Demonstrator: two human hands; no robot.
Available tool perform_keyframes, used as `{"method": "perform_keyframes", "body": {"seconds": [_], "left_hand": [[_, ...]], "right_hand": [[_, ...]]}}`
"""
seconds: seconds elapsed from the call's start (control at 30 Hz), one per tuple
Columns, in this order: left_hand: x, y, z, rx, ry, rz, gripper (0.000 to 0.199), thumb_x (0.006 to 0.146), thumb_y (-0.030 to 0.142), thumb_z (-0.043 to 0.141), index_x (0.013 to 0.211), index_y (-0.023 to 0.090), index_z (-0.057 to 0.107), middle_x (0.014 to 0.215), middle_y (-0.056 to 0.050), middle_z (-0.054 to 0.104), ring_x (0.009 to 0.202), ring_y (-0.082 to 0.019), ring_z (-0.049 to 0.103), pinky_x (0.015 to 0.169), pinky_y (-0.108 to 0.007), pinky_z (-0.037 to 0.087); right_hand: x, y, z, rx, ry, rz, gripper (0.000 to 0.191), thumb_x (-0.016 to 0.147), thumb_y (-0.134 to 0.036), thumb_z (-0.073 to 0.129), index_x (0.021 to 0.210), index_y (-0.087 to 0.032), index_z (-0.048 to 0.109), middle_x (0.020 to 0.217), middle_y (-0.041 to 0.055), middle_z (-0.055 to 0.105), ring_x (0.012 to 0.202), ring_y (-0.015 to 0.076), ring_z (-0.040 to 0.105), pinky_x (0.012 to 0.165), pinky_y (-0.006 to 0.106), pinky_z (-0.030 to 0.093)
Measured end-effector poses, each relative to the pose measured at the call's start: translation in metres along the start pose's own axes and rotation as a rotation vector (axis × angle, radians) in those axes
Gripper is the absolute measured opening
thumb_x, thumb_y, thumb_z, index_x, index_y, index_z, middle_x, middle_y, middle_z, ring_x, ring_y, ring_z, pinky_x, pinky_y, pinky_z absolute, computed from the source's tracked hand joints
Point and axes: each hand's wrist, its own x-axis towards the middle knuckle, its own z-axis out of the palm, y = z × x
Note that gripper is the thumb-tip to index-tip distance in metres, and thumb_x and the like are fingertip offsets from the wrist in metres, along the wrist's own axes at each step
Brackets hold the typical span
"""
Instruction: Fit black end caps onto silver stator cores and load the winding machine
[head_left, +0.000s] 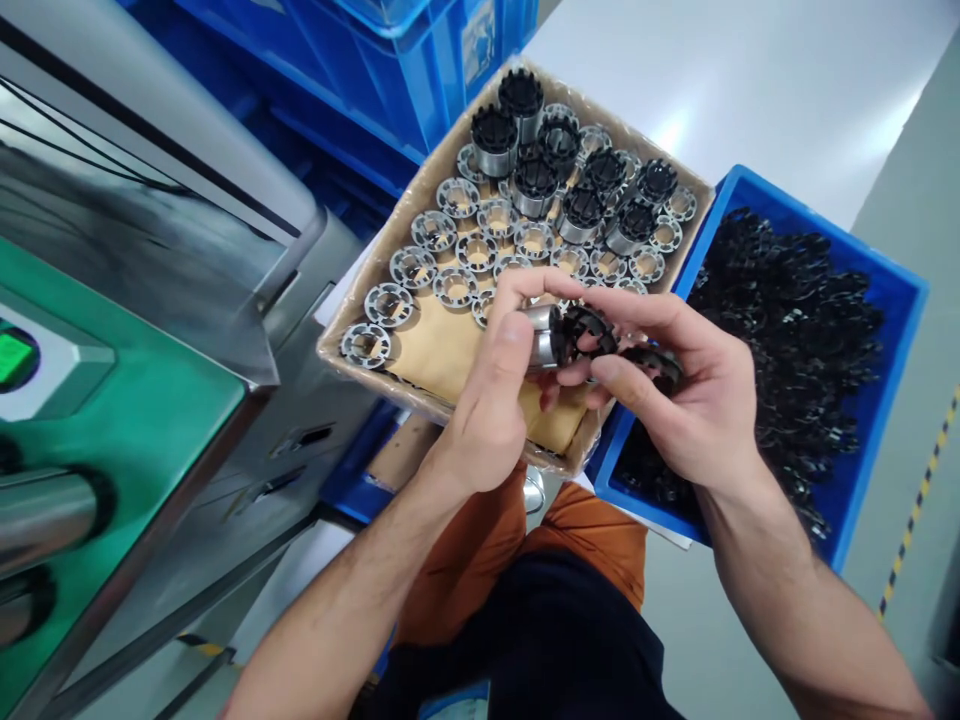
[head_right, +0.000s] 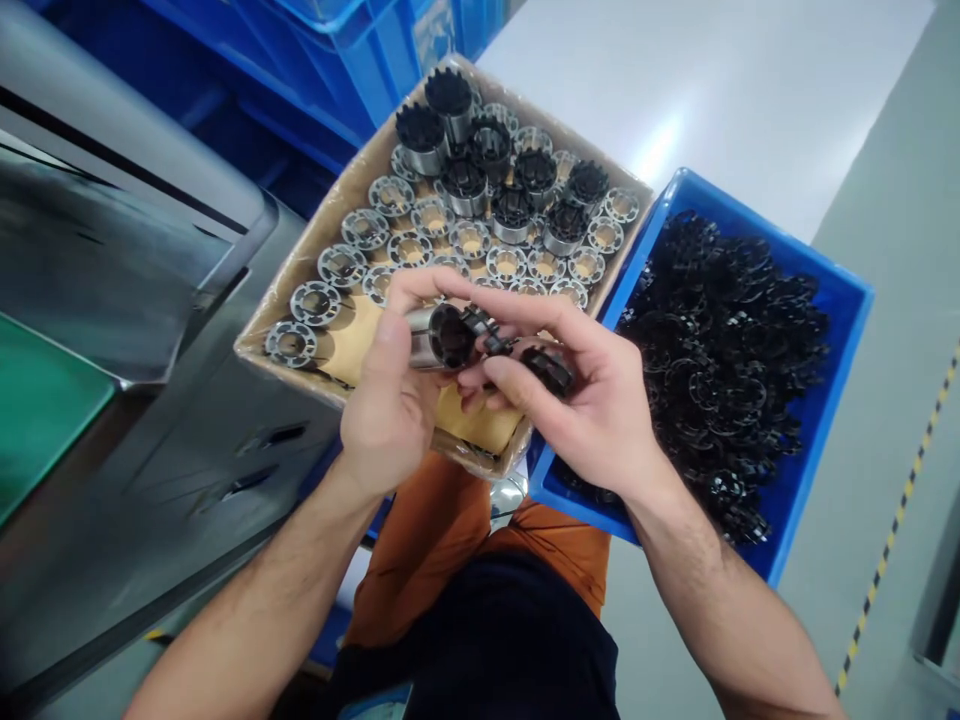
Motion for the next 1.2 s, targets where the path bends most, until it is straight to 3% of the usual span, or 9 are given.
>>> {"method": "perform_keyframes", "body": {"seconds": [0.1,0.2,0.53,0.7,0.8,0.9,1.0,1.1,1.2], "left_hand": [[-0.001,-0.002,0.002,0.001,0.012,0.039,0.042,0.131,0.073,0.054,0.152,0.039,0.065,0.122,-0.006,0.074,0.089,-0.023,0.070,0.067,-0.039,0.058],[-0.001,-0.003,0.004,0.046,0.037,0.094,0.040,0.132,0.071,0.052,0.155,0.041,0.065,0.121,-0.005,0.070,0.082,-0.021,0.065,0.066,-0.038,0.056],[0.004,-0.015,-0.009,0.154,-0.133,0.300,0.037,0.136,0.055,0.046,0.161,0.037,0.068,0.122,-0.005,0.074,0.087,-0.019,0.070,0.070,-0.036,0.062],[0.003,-0.009,-0.008,0.345,-0.086,0.454,0.036,0.134,0.053,0.055,0.157,0.030,0.071,0.136,-0.008,0.079,0.116,-0.024,0.081,0.103,-0.042,0.073],[0.002,-0.006,-0.005,0.322,-0.131,0.394,0.039,0.134,0.055,0.061,0.157,0.027,0.076,0.135,-0.009,0.083,0.110,-0.023,0.086,0.094,-0.039,0.075],[0.002,-0.005,0.000,0.171,-0.101,0.286,0.043,0.129,0.067,0.071,0.135,0.026,0.080,0.124,-0.008,0.090,0.094,-0.022,0.091,0.065,-0.029,0.067],[0.000,-0.005,0.004,0.024,0.050,0.235,0.051,0.119,0.074,0.085,0.115,0.025,0.071,0.113,-0.004,0.094,0.075,-0.018,0.090,0.056,-0.022,0.061],[-0.001,-0.002,0.006,-0.009,0.110,0.219,0.051,0.122,0.074,0.081,0.113,0.025,0.078,0.093,-0.001,0.090,0.052,-0.011,0.075,0.046,-0.020,0.051],[0.000,0.002,0.006,0.025,0.150,0.272,0.045,0.124,0.064,0.083,0.102,0.025,0.085,0.078,0.002,0.080,0.047,-0.007,0.058,0.045,-0.020,0.043]], "right_hand": [[-0.003,-0.001,0.003,-0.088,0.065,-0.072,0.036,0.103,-0.028,0.107,0.135,-0.042,0.099,0.121,-0.0005,0.097,0.095,0.0242,0.092,0.095,0.047,0.085],[-0.004,-0.001,0.008,-0.102,0.098,-0.075,0.040,0.095,-0.027,0.114,0.131,-0.041,0.101,0.117,-0.0007,0.098,0.098,0.0265,0.092,0.099,0.051,0.085],[-0.002,0.004,0.002,-0.025,0.016,-0.198,0.048,0.091,-0.012,0.113,0.129,-0.041,0.103,0.118,-0.0034,0.101,0.102,0.0236,0.097,0.099,0.039,0.085],[0.001,0.004,-0.004,0.098,-0.006,-0.052,0.046,0.083,-0.016,0.119,0.118,-0.041,0.104,0.108,-0.0048,0.100,0.095,0.0242,0.098,0.092,0.038,0.085],[0.001,0.002,-0.007,0.116,0.021,0.020,0.040,0.078,-0.029,0.124,0.111,-0.041,0.104,0.101,-0.0039,0.098,0.084,0.0239,0.093,0.083,0.040,0.083],[0.000,-0.003,-0.009,0.108,0.138,0.053,0.021,0.095,-0.049,0.114,0.108,-0.037,0.103,0.080,-0.0030,0.085,0.055,0.0164,0.068,0.054,0.034,0.063],[0.002,-0.007,-0.010,0.209,0.160,0.113,0.048,0.114,-0.074,0.085,0.099,-0.032,0.100,0.064,-0.0013,0.058,0.050,0.0146,0.043,0.044,0.033,0.035],[0.004,-0.003,-0.011,0.244,0.060,0.182,0.051,0.115,-0.076,0.076,0.118,-0.032,0.100,0.081,0.0026,0.067,0.068,0.0202,0.061,0.055,0.034,0.053],[0.001,0.005,-0.012,0.122,-0.032,0.151,0.046,0.116,-0.073,0.079,0.143,-0.038,0.093,0.104,0.0029,0.083,0.094,0.0258,0.082,0.089,0.043,0.078]]}}
